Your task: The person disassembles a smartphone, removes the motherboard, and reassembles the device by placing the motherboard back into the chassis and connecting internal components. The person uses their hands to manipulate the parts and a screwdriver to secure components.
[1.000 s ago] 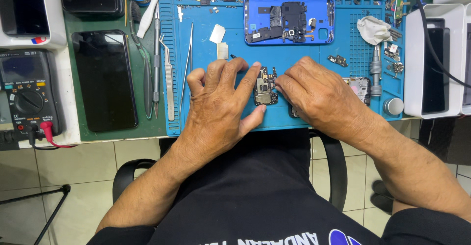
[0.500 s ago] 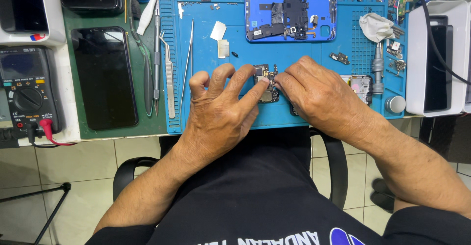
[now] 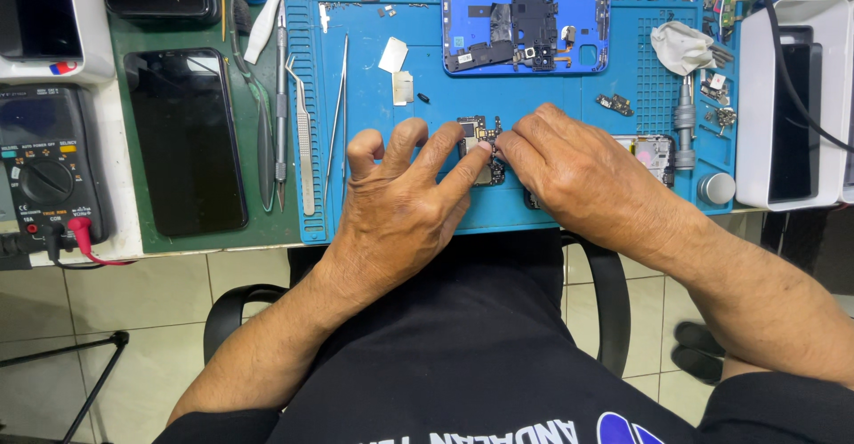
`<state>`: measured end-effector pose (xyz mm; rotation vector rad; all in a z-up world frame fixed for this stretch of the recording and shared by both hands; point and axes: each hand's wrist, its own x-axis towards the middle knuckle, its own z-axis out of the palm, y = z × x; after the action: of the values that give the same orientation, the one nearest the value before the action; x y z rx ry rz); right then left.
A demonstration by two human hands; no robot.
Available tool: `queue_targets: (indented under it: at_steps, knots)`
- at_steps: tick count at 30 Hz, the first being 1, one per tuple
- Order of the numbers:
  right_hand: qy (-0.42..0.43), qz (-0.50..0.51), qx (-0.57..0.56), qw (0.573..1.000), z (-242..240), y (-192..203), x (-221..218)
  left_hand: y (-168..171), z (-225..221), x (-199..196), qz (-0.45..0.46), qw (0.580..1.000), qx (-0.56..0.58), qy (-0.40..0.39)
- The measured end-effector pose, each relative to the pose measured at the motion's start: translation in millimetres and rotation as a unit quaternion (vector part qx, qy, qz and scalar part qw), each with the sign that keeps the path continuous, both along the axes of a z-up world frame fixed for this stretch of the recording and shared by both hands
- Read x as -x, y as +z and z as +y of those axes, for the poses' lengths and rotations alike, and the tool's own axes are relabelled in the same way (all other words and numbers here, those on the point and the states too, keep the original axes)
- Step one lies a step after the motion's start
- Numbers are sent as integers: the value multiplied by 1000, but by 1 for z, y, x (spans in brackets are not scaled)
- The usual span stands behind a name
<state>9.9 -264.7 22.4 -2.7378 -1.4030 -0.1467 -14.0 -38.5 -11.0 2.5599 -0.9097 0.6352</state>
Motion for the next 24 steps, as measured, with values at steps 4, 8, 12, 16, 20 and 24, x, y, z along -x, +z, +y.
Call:
queue_targets:
  at_steps: [4, 8, 12, 16, 20, 24]
  knots:
    - [2, -3, 7, 1000, 0, -1, -1, 1, -1, 0, -20, 1000, -9, 4]
    - [5, -2, -4, 1000, -2, -2, -1, 2, -4, 1, -58, 998, -35, 9]
    - [6, 32, -38, 999, -3, 1, -2, -1, -7, 6, -82, 992, -85, 35]
    - [-18, 75, -91, 993, -3, 9, -2, 2, -9, 3, -91, 989, -112, 19]
    - [-18, 90, -127, 988, -3, 3, 0, 3, -13, -1, -57, 996, -67, -10]
    - [-11, 89, -146, 985, 0, 0, -1, 1, -11, -1, -47, 997, -55, -9]
